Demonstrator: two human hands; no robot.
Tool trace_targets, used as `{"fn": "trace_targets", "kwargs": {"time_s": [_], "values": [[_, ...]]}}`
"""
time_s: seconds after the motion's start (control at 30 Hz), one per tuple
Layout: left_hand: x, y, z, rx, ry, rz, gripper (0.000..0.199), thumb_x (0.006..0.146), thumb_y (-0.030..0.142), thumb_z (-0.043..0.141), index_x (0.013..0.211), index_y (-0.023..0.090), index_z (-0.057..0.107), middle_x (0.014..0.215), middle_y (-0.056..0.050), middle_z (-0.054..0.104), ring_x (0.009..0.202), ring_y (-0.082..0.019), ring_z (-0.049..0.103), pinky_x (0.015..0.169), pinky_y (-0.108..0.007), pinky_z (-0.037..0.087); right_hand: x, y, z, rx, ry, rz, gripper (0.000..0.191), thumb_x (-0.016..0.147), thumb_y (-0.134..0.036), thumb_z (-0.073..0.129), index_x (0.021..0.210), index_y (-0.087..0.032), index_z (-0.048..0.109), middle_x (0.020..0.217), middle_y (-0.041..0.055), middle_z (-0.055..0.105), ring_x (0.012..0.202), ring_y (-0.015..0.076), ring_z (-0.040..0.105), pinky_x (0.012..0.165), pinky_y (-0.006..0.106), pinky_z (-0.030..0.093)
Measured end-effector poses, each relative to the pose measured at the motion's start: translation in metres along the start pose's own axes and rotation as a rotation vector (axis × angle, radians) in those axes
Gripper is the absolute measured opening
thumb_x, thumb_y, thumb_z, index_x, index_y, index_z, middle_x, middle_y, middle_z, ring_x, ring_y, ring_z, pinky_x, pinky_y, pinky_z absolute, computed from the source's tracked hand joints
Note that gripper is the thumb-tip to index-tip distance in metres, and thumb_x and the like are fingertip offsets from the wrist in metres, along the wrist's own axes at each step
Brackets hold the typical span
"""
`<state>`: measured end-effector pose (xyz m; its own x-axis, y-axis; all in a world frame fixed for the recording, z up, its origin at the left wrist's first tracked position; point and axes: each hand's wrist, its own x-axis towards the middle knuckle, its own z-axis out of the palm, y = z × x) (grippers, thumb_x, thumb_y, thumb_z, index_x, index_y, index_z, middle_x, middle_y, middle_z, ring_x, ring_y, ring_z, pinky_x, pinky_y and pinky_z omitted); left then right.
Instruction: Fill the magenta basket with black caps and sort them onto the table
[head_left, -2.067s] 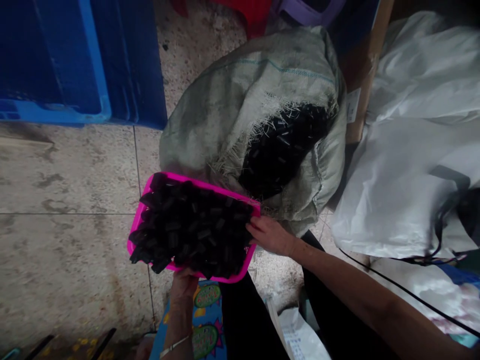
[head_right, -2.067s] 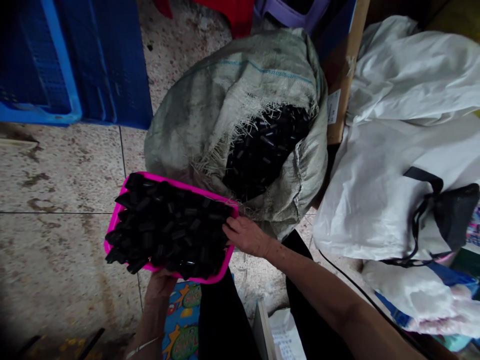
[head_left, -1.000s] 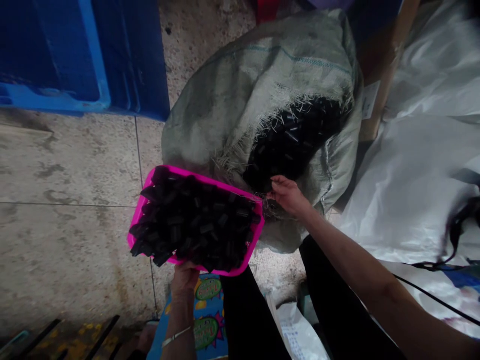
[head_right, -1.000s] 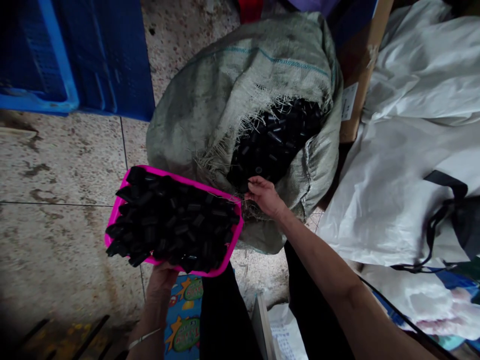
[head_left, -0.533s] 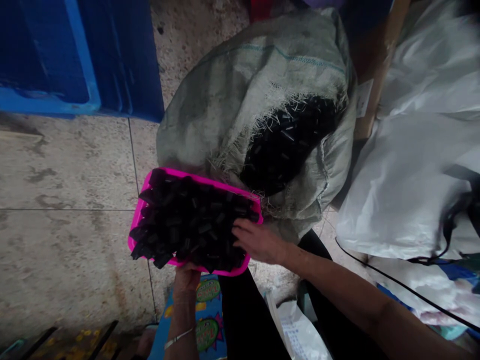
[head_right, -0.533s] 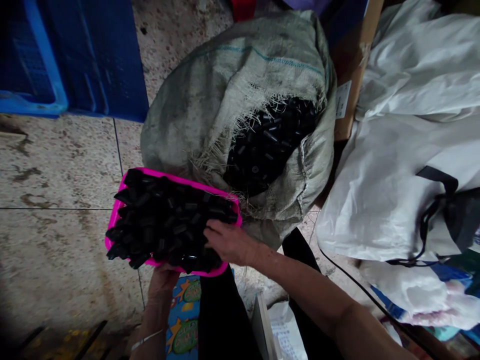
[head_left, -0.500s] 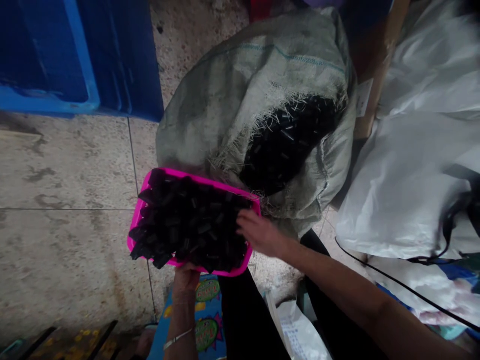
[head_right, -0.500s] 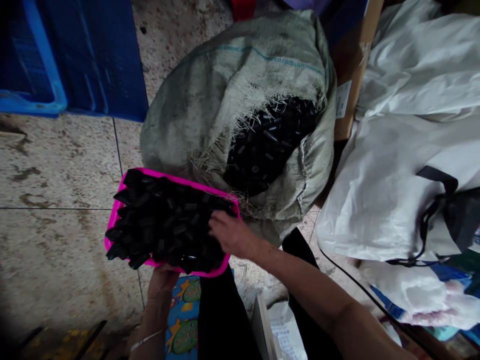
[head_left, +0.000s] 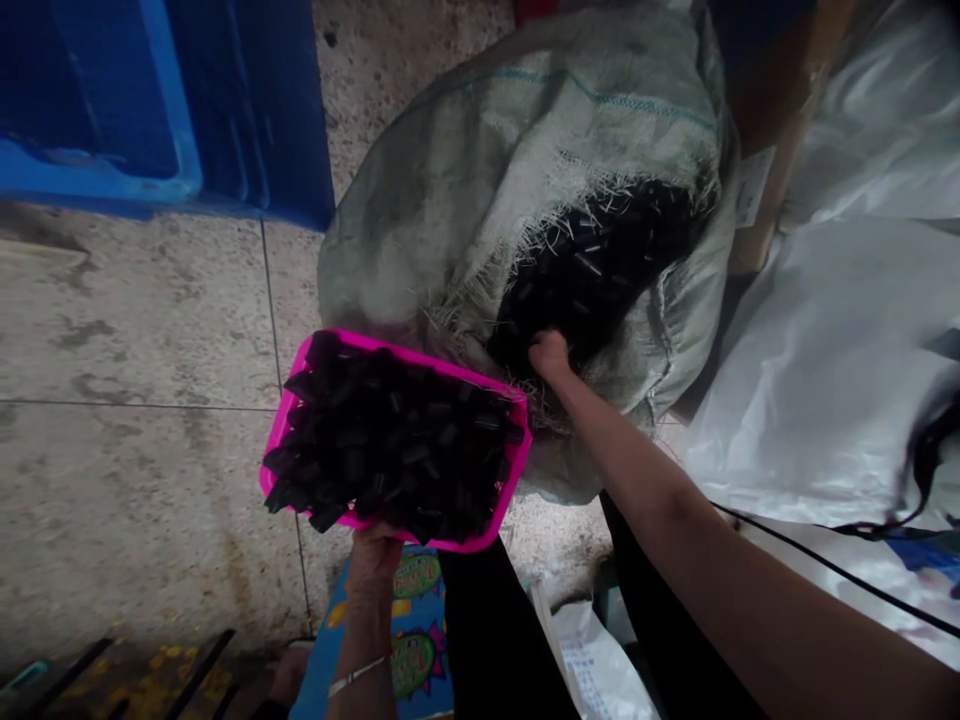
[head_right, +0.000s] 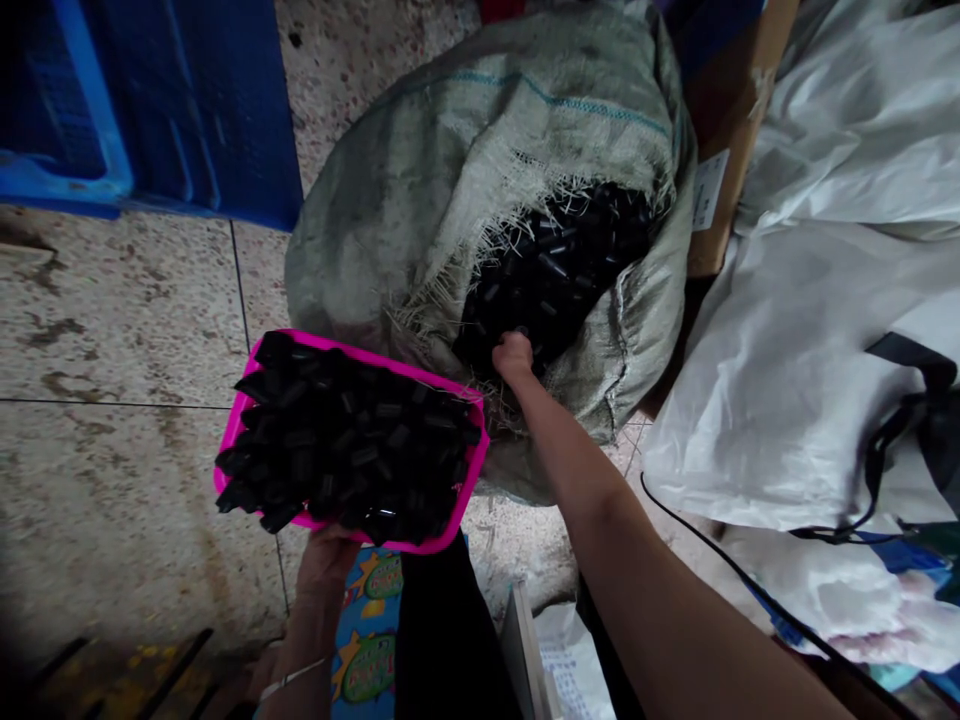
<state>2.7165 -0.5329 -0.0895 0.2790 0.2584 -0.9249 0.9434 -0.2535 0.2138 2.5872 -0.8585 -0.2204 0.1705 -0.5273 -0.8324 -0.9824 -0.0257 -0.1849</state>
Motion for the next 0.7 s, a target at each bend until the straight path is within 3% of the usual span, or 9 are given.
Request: {"fn": "trace_targets", "kwargs": {"time_s": [0.13,0.2,0.33,0.37,0.4,0.5,0.6,0.7], "values": [[-0.002,0.004,0.003,-0.035,0.016,0.003,0.041,0.031,-0.004,0.049,0.061,0.017,0.068,0.063,0.003,0.068,0.057,-0.013,0.058,0.054,-0.021,0.049,-0.025,0.012,-0.018,0.29,-0.003,-0.06,0.018,0.088,-0.023,0.056,0.096,-0.01,0.066,0.061,-0.0038,0.058,0.048,0.0075,0.052,0.048,0.022,0.045],[-0.003,0.005,0.006,-0.046,0.02,0.005,0.041,0.031,-0.004,0.048,0.061,0.017,0.067,0.061,0.003,0.068,0.057,-0.013,0.058,0.053,-0.021,0.048,-0.048,0.011,-0.03,0.413,0.002,-0.138,0.018,0.082,-0.019,0.054,0.09,-0.01,0.068,0.051,-0.0064,0.05,0.042,0.0071,0.045,0.044,0.021,0.04],[-0.006,0.005,0.012,-0.059,0.0,0.017,0.041,0.033,-0.004,0.047,0.062,0.016,0.068,0.065,0.001,0.07,0.061,-0.015,0.06,0.055,-0.023,0.05,-0.109,-0.009,-0.042,0.577,-0.017,-0.371,0.021,0.076,-0.014,0.05,0.083,-0.016,0.07,0.068,-0.001,0.061,0.06,0.0102,0.057,0.056,0.022,0.045],[-0.006,0.005,0.014,-0.06,-0.006,0.02,0.041,0.033,-0.004,0.047,0.063,0.016,0.068,0.066,0.002,0.07,0.062,-0.015,0.06,0.056,-0.023,0.05,-0.124,-0.016,-0.041,0.593,-0.038,-0.473,0.023,0.075,-0.011,0.049,0.081,-0.017,0.07,0.074,0.0002,0.063,0.067,0.0113,0.06,0.061,0.022,0.047],[-0.007,0.005,0.016,-0.058,-0.01,0.021,0.041,0.033,-0.004,0.047,0.062,0.017,0.067,0.065,0.002,0.069,0.061,-0.014,0.059,0.055,-0.022,0.049,-0.139,-0.024,-0.039,0.58,-0.063,-0.666,0.025,0.077,-0.009,0.046,0.083,-0.016,0.07,0.077,0.0022,0.063,0.072,0.0124,0.06,0.064,0.023,0.048],[-0.009,0.005,0.02,-0.045,-0.023,0.014,0.04,0.033,-0.004,0.047,0.061,0.017,0.066,0.062,0.003,0.067,0.059,-0.013,0.057,0.054,-0.021,0.048,-0.17,-0.043,-0.027,0.451,-0.125,-0.905,0.022,0.08,-0.008,0.047,0.083,-0.016,0.067,0.079,0.0036,0.062,0.071,0.0122,0.059,0.06,0.021,0.046],[-0.01,0.005,0.023,-0.035,-0.043,0.005,0.044,0.033,-0.004,0.049,0.066,0.017,0.068,0.069,0.001,0.069,0.065,-0.016,0.06,0.057,-0.023,0.051,-0.172,-0.048,-0.02,0.353,-0.04,-0.939,0.017,0.088,-0.014,0.05,0.094,-0.016,0.065,0.092,0.0062,0.065,0.083,0.0131,0.062,0.07,0.021,0.05],[-0.009,0.005,0.021,-0.026,-0.028,0.0,0.046,0.031,-0.005,0.048,0.065,0.017,0.068,0.07,0.001,0.07,0.066,-0.016,0.06,0.057,-0.024,0.051,-0.137,-0.034,-0.025,0.253,0.08,-0.689,0.023,0.095,-0.017,0.042,0.102,-0.015,0.063,0.099,0.0093,0.065,0.097,0.0161,0.061,0.086,0.027,0.049]]}}
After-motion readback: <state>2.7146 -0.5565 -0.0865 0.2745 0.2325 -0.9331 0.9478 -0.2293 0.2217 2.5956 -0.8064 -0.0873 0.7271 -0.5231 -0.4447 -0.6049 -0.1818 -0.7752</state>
